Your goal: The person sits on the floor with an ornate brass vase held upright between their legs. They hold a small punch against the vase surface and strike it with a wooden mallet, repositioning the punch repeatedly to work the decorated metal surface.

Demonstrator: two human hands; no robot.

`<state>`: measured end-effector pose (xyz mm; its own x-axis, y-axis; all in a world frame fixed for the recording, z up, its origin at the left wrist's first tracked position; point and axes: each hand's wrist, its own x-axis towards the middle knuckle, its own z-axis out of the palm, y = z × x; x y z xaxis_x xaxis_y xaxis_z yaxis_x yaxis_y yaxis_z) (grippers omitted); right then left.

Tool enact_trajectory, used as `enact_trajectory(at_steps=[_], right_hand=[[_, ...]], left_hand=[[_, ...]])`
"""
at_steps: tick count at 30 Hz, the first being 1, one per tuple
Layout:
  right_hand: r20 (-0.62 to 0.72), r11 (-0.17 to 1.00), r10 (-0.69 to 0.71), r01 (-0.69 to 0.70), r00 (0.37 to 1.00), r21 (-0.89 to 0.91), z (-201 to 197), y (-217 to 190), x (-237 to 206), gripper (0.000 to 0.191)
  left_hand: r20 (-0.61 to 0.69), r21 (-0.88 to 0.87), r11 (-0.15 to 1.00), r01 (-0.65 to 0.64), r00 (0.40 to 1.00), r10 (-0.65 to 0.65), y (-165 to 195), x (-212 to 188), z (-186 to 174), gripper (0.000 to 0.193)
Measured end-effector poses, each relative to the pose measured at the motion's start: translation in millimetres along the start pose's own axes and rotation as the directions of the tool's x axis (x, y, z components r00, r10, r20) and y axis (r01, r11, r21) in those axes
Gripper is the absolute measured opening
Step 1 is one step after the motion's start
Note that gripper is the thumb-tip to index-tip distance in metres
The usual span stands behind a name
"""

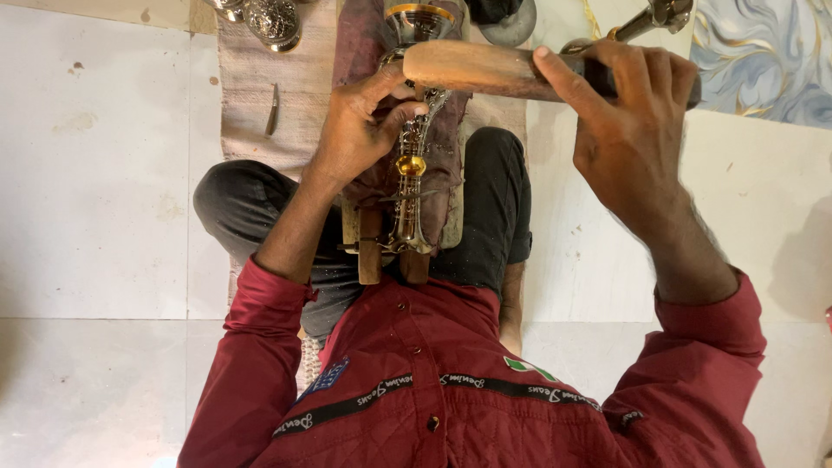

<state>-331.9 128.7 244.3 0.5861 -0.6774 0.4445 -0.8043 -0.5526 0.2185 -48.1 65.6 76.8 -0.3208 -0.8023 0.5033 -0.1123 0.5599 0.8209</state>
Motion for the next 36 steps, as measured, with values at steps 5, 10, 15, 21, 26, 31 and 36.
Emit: enact_trajectory(at_steps=[5, 10, 15, 21, 26, 31, 36], right_hand=[[0.024, 0.956, 0.083, -0.087, 0.996, 0.280, 0, -1, -4, 0.060], [0.051, 0.853, 0.167, -0.170, 0.985, 0.493, 5, -1, -10, 0.058], [0.015, 0.810, 0.212, -0.184, 0.977, 0.557, 14, 0, -20, 0.063], [0.072, 0.979, 0.181, -0.186, 0.981, 0.082, 30, -1, -38, 0.053], [0.189, 0.925, 0.222, -0.268, 0.957, 0.271, 49, 0, -48, 0.062], [0.181, 0.877, 0.246, -0.298, 0.952, 0.376, 63, -4, -50, 0.063], [0.163, 0.839, 0.258, -0.304, 0.952, 0.450, 62, -4, -45, 0.067]], left_hand=[[-0.004, 0.000, 0.999, -0.052, 0.999, 0.052, -2, 0, 0, 0.058], [-0.008, -0.042, 0.997, -0.060, 0.998, 0.059, -2, 1, 0, 0.058], [0.033, -0.016, 1.000, -0.019, 0.999, 0.020, -2, 2, -1, 0.054], [-0.016, -0.036, 0.996, -0.077, 0.997, 0.077, -4, 0, 2, 0.054], [0.058, -0.241, 0.970, 0.023, 0.998, -0.009, 0, -2, -5, 0.053], [0.193, -0.153, 0.988, 0.026, 0.981, 0.004, 1, 5, -13, 0.049], [0.201, -0.035, 0.996, -0.085, 0.975, 0.091, -2, 13, -15, 0.049]])
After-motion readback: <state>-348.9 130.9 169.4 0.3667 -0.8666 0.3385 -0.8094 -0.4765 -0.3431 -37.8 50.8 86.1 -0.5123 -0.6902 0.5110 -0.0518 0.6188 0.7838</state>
